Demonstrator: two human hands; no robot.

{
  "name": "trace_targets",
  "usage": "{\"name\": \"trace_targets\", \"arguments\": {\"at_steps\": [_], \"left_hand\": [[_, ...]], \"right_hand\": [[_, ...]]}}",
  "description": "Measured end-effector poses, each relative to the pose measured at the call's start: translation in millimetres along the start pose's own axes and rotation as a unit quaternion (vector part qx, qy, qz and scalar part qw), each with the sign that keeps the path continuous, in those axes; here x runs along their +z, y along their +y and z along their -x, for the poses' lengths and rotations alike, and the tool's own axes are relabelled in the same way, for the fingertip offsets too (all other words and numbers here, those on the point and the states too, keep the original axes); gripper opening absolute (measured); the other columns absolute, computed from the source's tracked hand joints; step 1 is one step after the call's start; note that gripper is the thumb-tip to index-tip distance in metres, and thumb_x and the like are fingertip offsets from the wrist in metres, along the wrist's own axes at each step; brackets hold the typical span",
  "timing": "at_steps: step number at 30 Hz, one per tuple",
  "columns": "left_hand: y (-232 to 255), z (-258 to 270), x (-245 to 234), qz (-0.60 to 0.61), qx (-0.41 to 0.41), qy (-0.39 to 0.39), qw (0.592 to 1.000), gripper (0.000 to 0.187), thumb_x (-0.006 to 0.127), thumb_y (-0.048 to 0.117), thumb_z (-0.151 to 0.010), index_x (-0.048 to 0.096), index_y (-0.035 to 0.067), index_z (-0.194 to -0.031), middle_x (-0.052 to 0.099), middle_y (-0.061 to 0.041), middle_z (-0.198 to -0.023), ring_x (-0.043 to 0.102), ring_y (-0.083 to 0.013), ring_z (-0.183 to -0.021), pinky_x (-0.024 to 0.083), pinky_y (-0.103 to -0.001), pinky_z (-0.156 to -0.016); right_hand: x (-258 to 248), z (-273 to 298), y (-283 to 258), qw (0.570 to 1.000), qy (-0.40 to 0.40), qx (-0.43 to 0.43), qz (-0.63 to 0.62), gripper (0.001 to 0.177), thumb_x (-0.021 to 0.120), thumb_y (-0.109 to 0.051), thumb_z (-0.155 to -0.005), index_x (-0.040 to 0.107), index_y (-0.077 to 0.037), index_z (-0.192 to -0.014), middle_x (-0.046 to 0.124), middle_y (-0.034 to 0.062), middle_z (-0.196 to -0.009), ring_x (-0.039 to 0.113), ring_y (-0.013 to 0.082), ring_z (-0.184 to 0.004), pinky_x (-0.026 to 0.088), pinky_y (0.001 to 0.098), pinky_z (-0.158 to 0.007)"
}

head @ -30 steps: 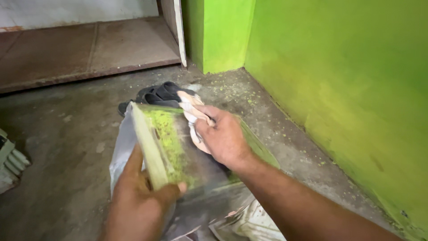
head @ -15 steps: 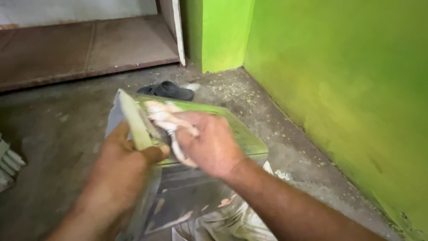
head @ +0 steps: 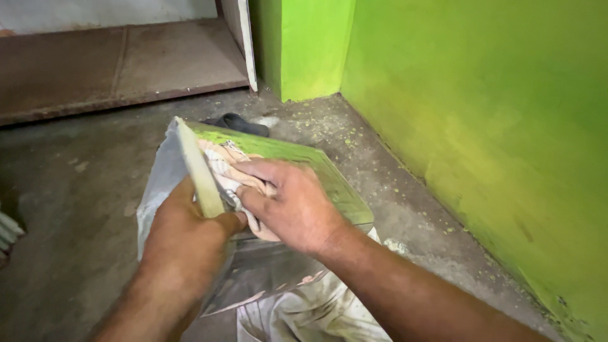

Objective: The person wipes the inside of a white plastic container with a cloth. They repeatedly wipe the interior walls and bottom of the container, then wipe the lid before placing it back on the container.

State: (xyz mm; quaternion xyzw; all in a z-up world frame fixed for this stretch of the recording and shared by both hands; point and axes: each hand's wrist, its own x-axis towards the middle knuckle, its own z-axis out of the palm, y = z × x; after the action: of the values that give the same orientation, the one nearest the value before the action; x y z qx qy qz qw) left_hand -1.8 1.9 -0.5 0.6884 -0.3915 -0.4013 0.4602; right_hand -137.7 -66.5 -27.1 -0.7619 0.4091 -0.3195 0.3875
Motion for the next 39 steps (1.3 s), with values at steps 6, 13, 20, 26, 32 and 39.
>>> {"name": "trace_targets", "arguments": {"at_steps": [6,13,20,26,32,39], "left_hand": [[-1.0,-3.3,-3.2,0.070,-0.094,0.006,0.993,0.033,0.070,0.009,-0.085,0.072,-0.001,-0.116,0.081,-0.013,-0.108,0.074,-0.0237,-0.098,0.052,-0.035,-0.092],[-18.4,-17.0,-4.0,0.143,-0.080,-0.028,0.986,0.039,0.061,0.001,-0.082,0.069,-0.004,-0.120,0.079,-0.017,-0.108,0.071,-0.0281,-0.098,0.052,-0.039,-0.090],[-33.8,1.4,-29.0,0.108,-0.037,-0.048,0.992,0.045,0.068,0.000,-0.081,0.069,-0.002,-0.125,0.080,-0.015,-0.113,0.074,-0.0266,-0.104,0.049,-0.037,-0.097],[-56.2,-4.7,-48.8,0.136,-0.064,-0.063,0.987,0.045,0.070,-0.001,-0.083,0.068,-0.002,-0.127,0.081,-0.021,-0.114,0.073,-0.0324,-0.103,0.050,-0.043,-0.098],[-54.2,-15.2,-59.1,0.143,-0.031,-0.076,0.986,0.041,0.068,0.001,-0.085,0.070,-0.005,-0.125,0.080,-0.019,-0.114,0.073,-0.0297,-0.106,0.049,-0.042,-0.100],[-23.1,-8.3,-51.2,0.111,-0.108,-0.032,0.987,0.042,0.067,0.007,-0.091,0.064,-0.004,-0.131,0.079,-0.022,-0.119,0.072,-0.0314,-0.109,0.048,-0.043,-0.102]], "right_hand": [[-12.5,-7.9,30.2,0.984,0.083,0.155,0.034,0.040,0.065,-0.023,-0.091,0.070,-0.013,-0.130,0.080,0.0131,-0.092,0.075,0.0176,-0.073,0.060,0.0324,-0.071],[6.4,-4.1,-5.8,0.990,-0.036,0.136,0.002,0.042,0.058,-0.026,-0.099,0.065,-0.019,-0.140,0.080,0.0105,-0.098,0.077,0.0207,-0.071,0.068,0.0342,-0.067],[4.1,-6.5,-6.4,0.996,0.026,0.085,0.021,0.041,0.062,-0.027,-0.094,0.067,-0.015,-0.133,0.081,0.0103,-0.092,0.075,0.0135,-0.062,0.064,0.0302,-0.057],[0.0,-1.6,-19.0,0.993,-0.017,0.120,-0.007,0.045,0.060,-0.029,-0.093,0.066,-0.019,-0.136,0.081,0.0119,-0.091,0.071,0.0182,-0.056,0.063,0.0335,-0.050],[31.5,3.8,6.3,0.970,0.086,-0.216,0.070,0.031,0.055,-0.030,-0.108,0.062,-0.017,-0.135,0.075,0.0136,-0.116,0.076,0.0241,-0.103,0.065,0.0332,-0.091],[-1.0,-11.3,71.3,0.982,0.084,0.135,0.098,0.040,0.063,-0.030,-0.088,0.073,-0.020,-0.126,0.078,0.0172,-0.099,0.077,0.0286,-0.086,0.058,0.0396,-0.082]]}}
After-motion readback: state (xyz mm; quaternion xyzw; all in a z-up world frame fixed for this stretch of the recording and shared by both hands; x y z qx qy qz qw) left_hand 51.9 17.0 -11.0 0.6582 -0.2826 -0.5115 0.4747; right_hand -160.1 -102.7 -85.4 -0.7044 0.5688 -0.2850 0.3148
